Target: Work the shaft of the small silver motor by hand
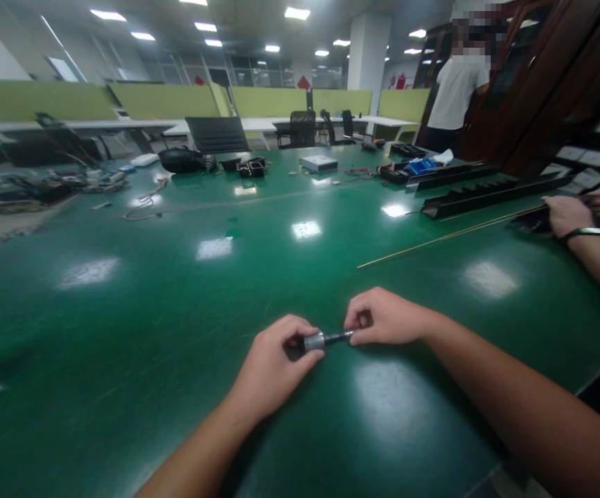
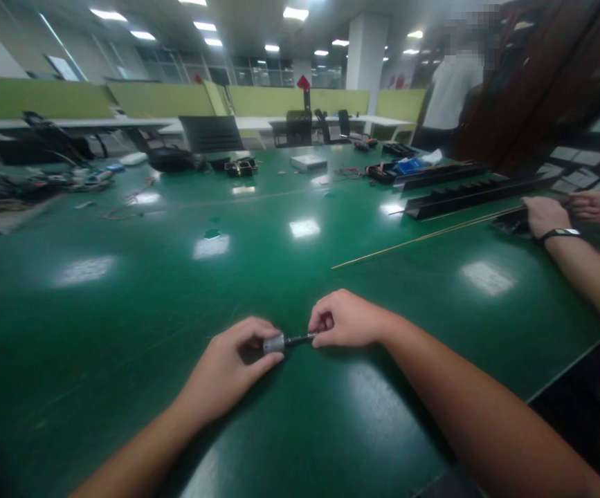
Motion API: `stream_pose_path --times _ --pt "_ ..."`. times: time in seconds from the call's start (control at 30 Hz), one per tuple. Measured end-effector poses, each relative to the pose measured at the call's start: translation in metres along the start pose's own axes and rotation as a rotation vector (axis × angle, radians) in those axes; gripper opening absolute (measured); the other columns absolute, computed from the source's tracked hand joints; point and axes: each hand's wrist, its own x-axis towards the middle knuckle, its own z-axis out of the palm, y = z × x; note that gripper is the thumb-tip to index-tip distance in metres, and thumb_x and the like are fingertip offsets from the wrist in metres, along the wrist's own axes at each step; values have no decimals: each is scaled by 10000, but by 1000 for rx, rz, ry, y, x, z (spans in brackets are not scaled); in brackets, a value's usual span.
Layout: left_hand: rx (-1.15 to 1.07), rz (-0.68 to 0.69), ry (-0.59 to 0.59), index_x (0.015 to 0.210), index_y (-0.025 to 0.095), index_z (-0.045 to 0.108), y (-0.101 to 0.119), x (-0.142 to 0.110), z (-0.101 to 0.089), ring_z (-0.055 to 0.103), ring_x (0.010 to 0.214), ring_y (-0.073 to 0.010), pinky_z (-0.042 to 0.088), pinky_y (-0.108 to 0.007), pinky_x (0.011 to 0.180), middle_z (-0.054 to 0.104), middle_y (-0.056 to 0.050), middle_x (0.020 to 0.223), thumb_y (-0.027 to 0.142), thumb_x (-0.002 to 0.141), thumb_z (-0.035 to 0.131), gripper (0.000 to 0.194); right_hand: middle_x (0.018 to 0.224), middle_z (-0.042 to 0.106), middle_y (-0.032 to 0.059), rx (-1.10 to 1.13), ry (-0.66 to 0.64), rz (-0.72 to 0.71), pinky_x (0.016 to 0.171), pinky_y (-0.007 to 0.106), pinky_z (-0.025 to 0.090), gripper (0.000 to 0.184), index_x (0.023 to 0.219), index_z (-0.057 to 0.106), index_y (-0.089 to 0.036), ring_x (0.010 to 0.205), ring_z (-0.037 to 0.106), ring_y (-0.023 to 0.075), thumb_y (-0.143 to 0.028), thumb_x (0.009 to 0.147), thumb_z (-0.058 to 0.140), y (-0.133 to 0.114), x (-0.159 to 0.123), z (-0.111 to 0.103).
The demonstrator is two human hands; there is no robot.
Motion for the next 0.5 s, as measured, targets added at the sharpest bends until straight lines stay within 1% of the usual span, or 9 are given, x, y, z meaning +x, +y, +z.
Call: stream_pose_path --times 0.13,0.3,0.5 --pt "11 1 -2 918 215 676 1 0 -1 646 875 -192 501 -311 788 690 -19 964 201 773 730 156 760 672 22 10 -28 27 593 224 444 211 860 735 -149 658 587 124 -299 713 758 5 -2 -6" --pt "20 -7 -4 914 206 677 3 0 -2 649 890 -197 510 -321 798 693 -28 973 213 774 729 149 726 663 18 8 -69 95 577 220 435 229 867 737 -148 645 585 127 -307 704 758 11 -6 -17" --pt "18 2 0 906 197 678 5 0 -3 652 876 -203 519 -334 801 697 -41 965 218 775 719 139 756 675 25 36 -70 57 603 230 443 249 889 745 -143 667 588 129 -314 709 756 13 -5 -18"
